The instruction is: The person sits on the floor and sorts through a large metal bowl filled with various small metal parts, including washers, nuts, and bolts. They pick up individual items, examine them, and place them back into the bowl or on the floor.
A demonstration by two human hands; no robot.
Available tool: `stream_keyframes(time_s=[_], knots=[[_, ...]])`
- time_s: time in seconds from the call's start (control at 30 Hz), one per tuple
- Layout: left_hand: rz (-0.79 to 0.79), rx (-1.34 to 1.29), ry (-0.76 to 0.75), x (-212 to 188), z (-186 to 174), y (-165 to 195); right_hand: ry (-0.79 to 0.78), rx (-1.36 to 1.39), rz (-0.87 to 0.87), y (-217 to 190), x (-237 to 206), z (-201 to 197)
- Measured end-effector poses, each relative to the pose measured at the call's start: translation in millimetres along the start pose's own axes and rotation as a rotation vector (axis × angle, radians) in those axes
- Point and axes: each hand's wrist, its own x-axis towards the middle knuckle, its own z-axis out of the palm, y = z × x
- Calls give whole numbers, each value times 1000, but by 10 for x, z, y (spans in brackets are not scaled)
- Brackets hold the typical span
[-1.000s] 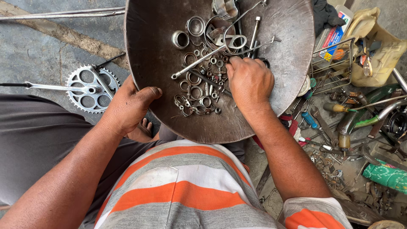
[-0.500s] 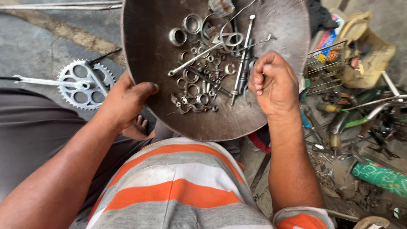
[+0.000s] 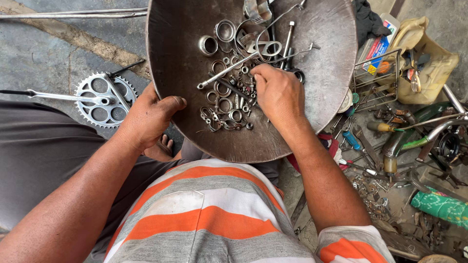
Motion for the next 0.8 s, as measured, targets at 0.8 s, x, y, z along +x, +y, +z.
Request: stream_keyframes(time_s=[0.8], knots=[[41, 34, -22, 15, 3, -2, 16, -364, -119, 77, 45, 114]])
